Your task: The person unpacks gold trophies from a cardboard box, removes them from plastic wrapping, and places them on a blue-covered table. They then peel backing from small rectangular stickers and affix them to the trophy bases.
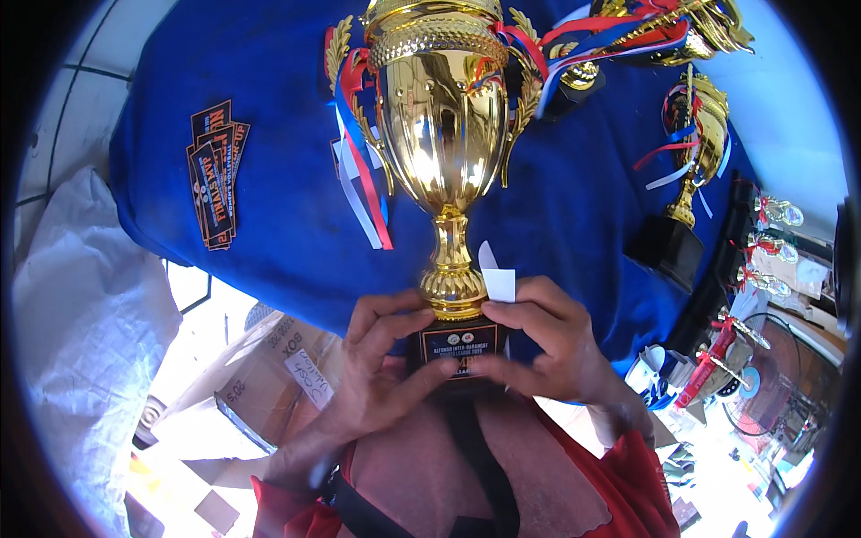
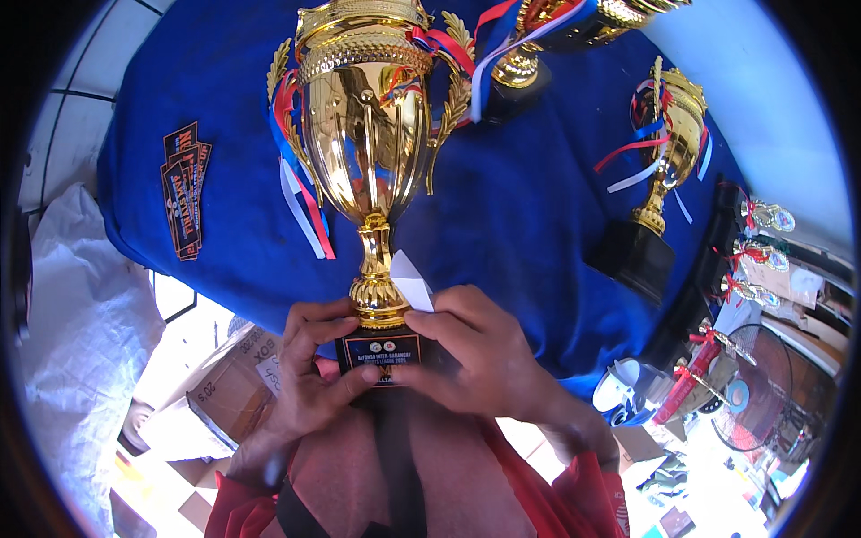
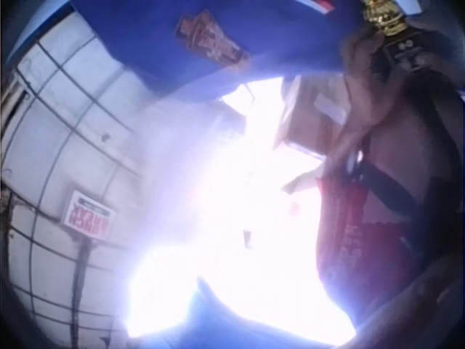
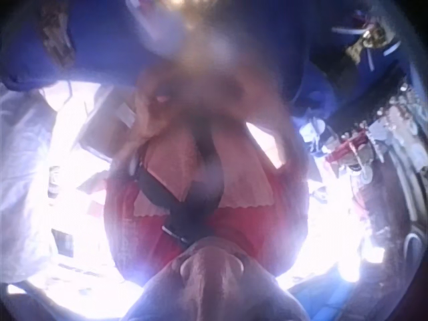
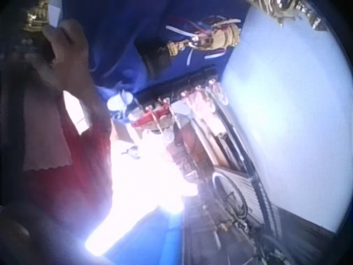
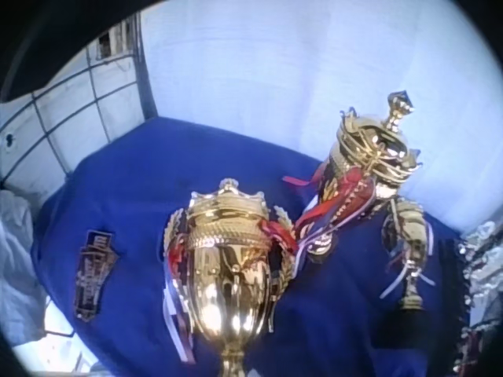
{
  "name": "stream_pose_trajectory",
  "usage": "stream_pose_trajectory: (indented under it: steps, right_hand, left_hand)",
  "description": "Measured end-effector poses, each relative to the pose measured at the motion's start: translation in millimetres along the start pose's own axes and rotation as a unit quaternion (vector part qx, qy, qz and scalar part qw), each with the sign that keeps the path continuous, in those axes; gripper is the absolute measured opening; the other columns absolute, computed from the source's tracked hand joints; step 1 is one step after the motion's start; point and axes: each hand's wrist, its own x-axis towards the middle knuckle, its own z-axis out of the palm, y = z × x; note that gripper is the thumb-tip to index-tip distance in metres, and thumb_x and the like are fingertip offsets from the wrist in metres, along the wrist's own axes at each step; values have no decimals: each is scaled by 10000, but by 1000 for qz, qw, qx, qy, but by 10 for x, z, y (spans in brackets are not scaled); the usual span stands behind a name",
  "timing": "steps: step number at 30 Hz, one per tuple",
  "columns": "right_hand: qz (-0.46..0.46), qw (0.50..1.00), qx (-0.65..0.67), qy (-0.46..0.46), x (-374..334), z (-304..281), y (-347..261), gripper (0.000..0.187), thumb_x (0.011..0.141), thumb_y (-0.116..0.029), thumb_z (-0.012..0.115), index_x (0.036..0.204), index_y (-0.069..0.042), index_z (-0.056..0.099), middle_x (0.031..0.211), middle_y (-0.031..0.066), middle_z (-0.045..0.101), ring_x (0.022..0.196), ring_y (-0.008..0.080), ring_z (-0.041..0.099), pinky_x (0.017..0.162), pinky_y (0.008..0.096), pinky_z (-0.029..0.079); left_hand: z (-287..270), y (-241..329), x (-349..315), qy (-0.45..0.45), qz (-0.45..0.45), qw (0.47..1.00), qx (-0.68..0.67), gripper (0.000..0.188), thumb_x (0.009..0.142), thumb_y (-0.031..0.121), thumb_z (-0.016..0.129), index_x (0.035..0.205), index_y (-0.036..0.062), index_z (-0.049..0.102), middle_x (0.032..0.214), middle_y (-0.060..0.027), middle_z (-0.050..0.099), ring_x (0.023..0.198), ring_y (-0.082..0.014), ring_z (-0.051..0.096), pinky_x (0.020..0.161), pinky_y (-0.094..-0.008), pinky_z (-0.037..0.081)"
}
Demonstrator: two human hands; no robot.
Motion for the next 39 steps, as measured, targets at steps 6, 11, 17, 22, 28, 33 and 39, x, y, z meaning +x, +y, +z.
stream_pose_trajectory:
  steps: [6,11,17,22,28,33,39]
  right_hand:
    - [2,998,-61,20,80,95,51,278,753,-153,879,911,2,711,800,111,608,685,255,608,577,343,480]
    - [-1,1000,12,-3,-39,6,17,444,738,-241,908,1036,29,717,871,121,633,739,246,630,634,338,516]
    - [3,999,-15,33,-10,101,146,325,782,-177,879,1009,13,746,794,88,609,633,204,569,537,313,444]
    - [-23,996,38,81,-112,131,56,231,839,-113,817,1021,9,742,815,121,658,706,212,629,627,322,485]
    - [21,997,-34,59,-57,159,-67,182,865,-51,762,1021,38,730,879,149,669,749,230,647,660,328,491]
    - [-158,976,-144,30,100,183,-507,120,800,-37,706,900,29,710,884,131,654,766,302,635,674,395,514]
    - [-277,951,-122,-72,165,296,-768,240,795,-189,728,935,-2,676,975,132,665,941,353,650,794,433,548]
  left_hand:
    - [-8,61,103,21,12,999,43,441,791,180,871,1130,4,651,1162,-200,609,1031,-344,660,857,-407,559]
    - [41,130,83,51,-17,998,27,386,793,198,865,1045,-3,652,1105,-170,631,919,-330,681,767,-408,567]
    - [2,21,181,29,13,997,66,367,798,207,859,1015,-2,650,1043,-156,639,884,-320,683,722,-404,564]
    - [34,91,119,84,24,996,25,305,845,215,816,1004,5,662,970,-151,655,837,-337,679,707,-418,557]
    - [27,80,152,68,-14,995,77,174,926,156,724,950,-1,653,934,-176,639,846,-373,661,750,-401,545]
    - [39,327,63,196,86,976,36,579,959,321,682,1387,-17,488,1319,-260,522,1151,-425,593,950,-463,509]
    - [-220,650,-584,207,71,975,-27,348,895,100,709,1213,-15,627,1107,-221,633,998,-405,668,834,-436,548]
